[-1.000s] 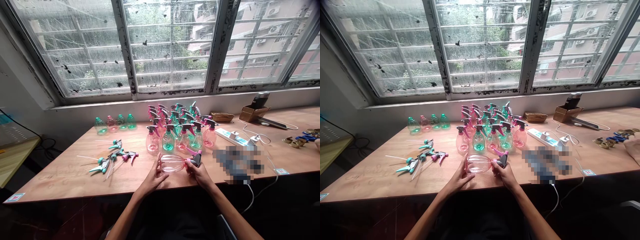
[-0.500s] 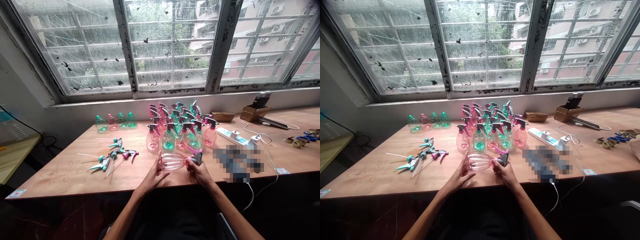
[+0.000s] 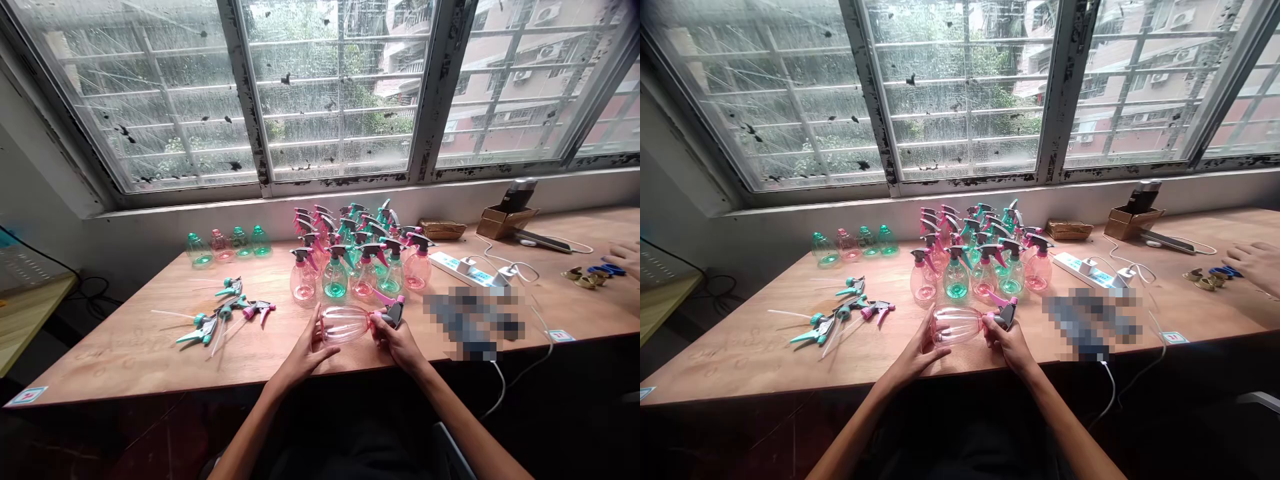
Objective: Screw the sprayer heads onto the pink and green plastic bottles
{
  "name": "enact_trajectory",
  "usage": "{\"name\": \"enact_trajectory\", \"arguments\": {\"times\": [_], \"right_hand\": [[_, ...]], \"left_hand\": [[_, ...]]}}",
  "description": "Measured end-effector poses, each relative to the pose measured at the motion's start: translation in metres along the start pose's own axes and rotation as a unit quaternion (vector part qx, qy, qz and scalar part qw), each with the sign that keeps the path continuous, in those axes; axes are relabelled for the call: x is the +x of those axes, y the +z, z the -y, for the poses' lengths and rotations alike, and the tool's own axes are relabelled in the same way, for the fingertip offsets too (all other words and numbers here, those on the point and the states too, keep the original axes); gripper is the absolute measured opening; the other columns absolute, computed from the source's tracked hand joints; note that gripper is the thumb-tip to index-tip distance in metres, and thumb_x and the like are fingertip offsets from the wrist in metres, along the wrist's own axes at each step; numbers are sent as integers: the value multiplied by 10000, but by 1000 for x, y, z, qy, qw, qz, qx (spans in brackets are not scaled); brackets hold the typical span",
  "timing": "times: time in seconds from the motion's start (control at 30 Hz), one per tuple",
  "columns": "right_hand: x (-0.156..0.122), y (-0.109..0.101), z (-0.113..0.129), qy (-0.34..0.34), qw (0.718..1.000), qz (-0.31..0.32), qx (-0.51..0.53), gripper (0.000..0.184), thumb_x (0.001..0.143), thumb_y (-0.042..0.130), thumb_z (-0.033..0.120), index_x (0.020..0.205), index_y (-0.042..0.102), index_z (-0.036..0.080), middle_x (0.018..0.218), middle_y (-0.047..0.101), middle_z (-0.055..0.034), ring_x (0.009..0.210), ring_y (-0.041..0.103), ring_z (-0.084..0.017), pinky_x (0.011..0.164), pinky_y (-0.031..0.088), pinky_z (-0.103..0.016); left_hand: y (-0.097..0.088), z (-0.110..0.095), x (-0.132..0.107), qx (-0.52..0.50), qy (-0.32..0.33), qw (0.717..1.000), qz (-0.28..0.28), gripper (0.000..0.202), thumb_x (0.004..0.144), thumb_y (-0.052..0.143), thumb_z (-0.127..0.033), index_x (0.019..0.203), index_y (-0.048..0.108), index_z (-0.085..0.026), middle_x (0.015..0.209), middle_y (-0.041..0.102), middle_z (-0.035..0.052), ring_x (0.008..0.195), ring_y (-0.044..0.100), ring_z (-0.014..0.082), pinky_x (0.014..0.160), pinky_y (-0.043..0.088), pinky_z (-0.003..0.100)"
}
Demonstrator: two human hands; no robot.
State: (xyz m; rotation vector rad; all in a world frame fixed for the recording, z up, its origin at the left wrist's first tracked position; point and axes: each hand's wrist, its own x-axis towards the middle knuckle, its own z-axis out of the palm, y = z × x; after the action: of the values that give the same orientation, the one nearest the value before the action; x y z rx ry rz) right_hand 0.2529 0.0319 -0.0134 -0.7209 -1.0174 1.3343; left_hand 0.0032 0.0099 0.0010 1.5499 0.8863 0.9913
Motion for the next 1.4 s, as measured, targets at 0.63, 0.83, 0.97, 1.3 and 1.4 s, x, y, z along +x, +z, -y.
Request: {"name": "enact_trajectory", "arguments": {"times": [0.63, 0.83, 0.97, 1.3, 1.4], "right_hand": [[-2, 7, 7, -1, 1000, 1, 4, 424, 756, 884, 516, 820, 614, 195, 566, 552, 56, 435, 455, -92, 413, 368, -217], [-2, 4, 5, 4, 1000, 0, 5, 415, 772, 870, 520, 816, 604, 203, 572, 557, 53, 444, 451, -101, 423, 353, -227], [0, 2, 4, 5, 1000, -5, 7, 443, 758, 866, 555, 782, 586, 211, 580, 556, 47, 459, 455, -115, 437, 355, -242], [0, 1, 0, 5, 1000, 4, 3, 406, 777, 865, 518, 826, 610, 206, 573, 569, 51, 453, 455, -109, 446, 346, -235], [-1, 1, 1, 6, 1000, 5, 0, 408, 780, 863, 523, 839, 615, 204, 561, 574, 50, 446, 451, -110, 443, 333, -234]], "left_hand": [[1, -2, 1, 9, 20, 1000, 3, 1119, 880, 778, -373, 1645, -37, -324, 1480, 511, 160, 1370, 519, 315, 1176, 370, 541], [1, -2, -1, -6, 1, 1000, 14, 1041, 873, 764, -454, 1650, 96, -275, 1513, 487, 208, 1441, 457, 366, 1158, 403, 550], [2, -6, -2, 3, 5, 1000, 9, 1081, 874, 780, -392, 1652, 33, -311, 1582, 427, 190, 1464, 434, 357, 1182, 372, 545], [1, 2, 1, -27, -11, 999, 13, 1146, 871, 762, -471, 1651, -50, -255, 1582, 436, 226, 1460, 448, 379, 1200, 333, 590], [1, 1, 1, -34, -6, 999, 12, 1139, 847, 794, -445, 1655, 10, -274, 1599, 412, 215, 1483, 414, 371, 1199, 351, 565]]}}
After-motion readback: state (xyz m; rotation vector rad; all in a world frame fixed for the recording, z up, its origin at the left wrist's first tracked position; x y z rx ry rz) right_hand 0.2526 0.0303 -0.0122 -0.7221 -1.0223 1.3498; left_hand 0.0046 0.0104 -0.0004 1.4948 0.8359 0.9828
